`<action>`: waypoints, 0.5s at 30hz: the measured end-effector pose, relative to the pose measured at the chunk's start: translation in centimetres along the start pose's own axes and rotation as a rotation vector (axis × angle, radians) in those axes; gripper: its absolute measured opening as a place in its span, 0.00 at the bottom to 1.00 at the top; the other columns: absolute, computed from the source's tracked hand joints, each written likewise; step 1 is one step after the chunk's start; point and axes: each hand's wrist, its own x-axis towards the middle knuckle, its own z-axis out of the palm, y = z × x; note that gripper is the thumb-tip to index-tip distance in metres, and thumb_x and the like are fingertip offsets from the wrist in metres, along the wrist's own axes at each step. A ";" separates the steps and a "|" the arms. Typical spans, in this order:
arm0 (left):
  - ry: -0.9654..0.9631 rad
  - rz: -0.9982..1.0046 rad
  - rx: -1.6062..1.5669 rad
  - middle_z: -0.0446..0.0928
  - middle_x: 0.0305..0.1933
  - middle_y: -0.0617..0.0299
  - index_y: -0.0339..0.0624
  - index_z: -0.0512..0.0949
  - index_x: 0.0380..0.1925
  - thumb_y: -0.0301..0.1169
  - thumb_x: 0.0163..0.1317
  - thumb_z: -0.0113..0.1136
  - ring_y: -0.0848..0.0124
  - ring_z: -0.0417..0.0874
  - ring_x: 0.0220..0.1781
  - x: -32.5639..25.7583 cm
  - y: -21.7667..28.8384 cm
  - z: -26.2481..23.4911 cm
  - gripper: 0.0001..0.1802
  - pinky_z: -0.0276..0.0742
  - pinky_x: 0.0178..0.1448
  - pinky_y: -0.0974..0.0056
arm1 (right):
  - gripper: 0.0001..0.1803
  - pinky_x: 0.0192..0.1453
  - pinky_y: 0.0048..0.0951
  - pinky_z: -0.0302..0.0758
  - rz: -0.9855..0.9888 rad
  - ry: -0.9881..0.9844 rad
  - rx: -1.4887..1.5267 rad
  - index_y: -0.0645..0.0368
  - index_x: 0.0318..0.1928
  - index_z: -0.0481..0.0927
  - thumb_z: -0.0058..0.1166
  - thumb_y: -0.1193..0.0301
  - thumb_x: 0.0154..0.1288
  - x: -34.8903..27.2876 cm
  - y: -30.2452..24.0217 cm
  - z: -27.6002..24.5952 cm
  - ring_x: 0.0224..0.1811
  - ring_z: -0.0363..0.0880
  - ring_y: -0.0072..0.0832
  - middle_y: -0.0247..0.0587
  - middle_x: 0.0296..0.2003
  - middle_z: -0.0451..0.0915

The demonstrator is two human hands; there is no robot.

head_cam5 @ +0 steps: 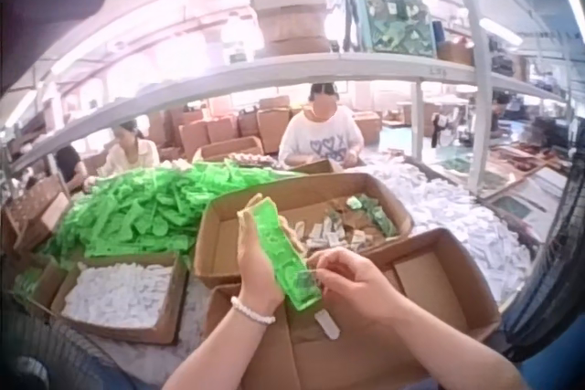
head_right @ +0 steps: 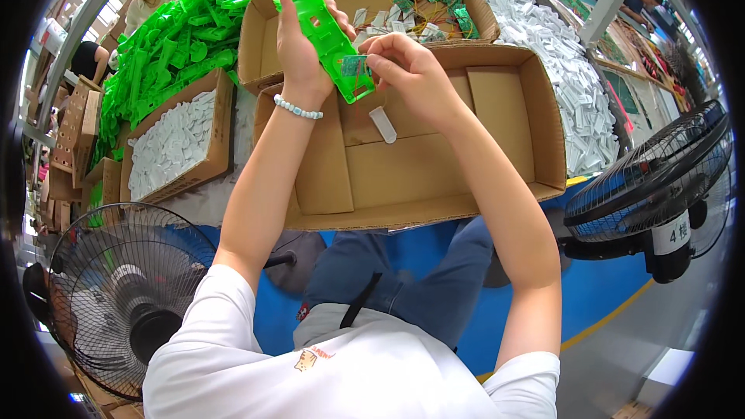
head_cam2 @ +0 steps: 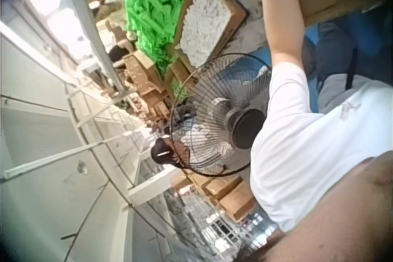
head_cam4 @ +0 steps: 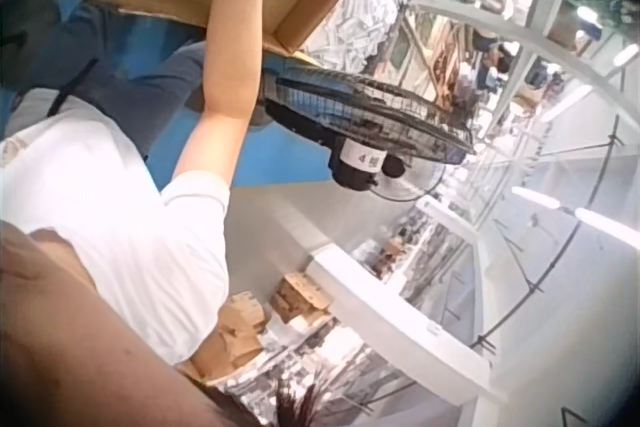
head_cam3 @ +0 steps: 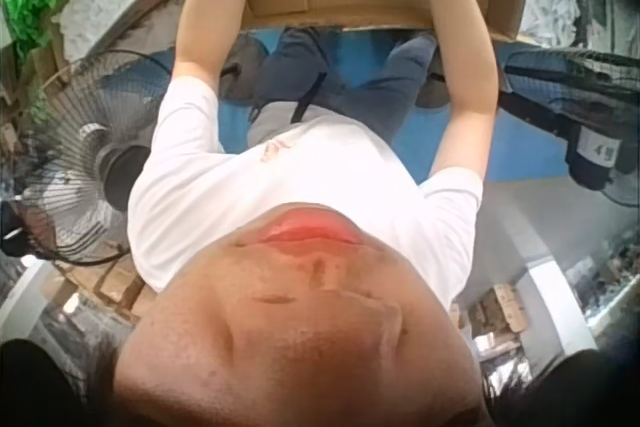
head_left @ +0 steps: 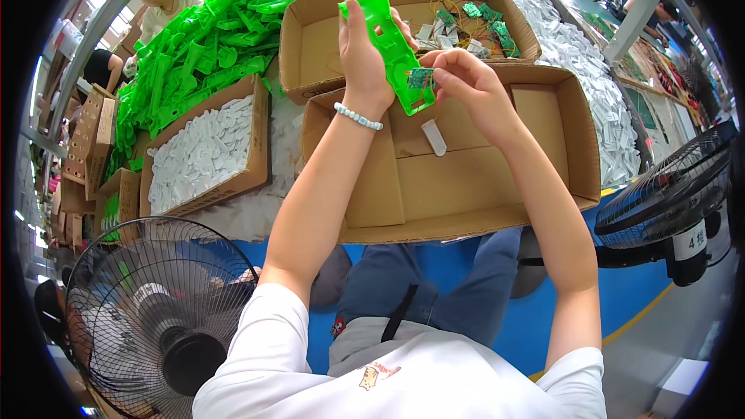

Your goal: The person places a cardboard box on the table, fits circuit boards, wires, and switches into plastic flashlight casings by hand, and arranges the assembled casings in the box.

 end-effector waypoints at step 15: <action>0.196 0.121 -0.185 0.71 0.41 0.60 0.58 0.63 0.54 0.50 0.73 0.47 0.63 0.75 0.39 0.7 1.1 -0.4 0.17 0.76 0.44 0.55 | 0.06 0.53 0.42 0.82 0.199 -0.242 0.287 0.60 0.43 0.74 0.49 0.71 0.72 -0.6 -0.4 -0.3 0.53 0.80 0.36 0.47 0.53 0.77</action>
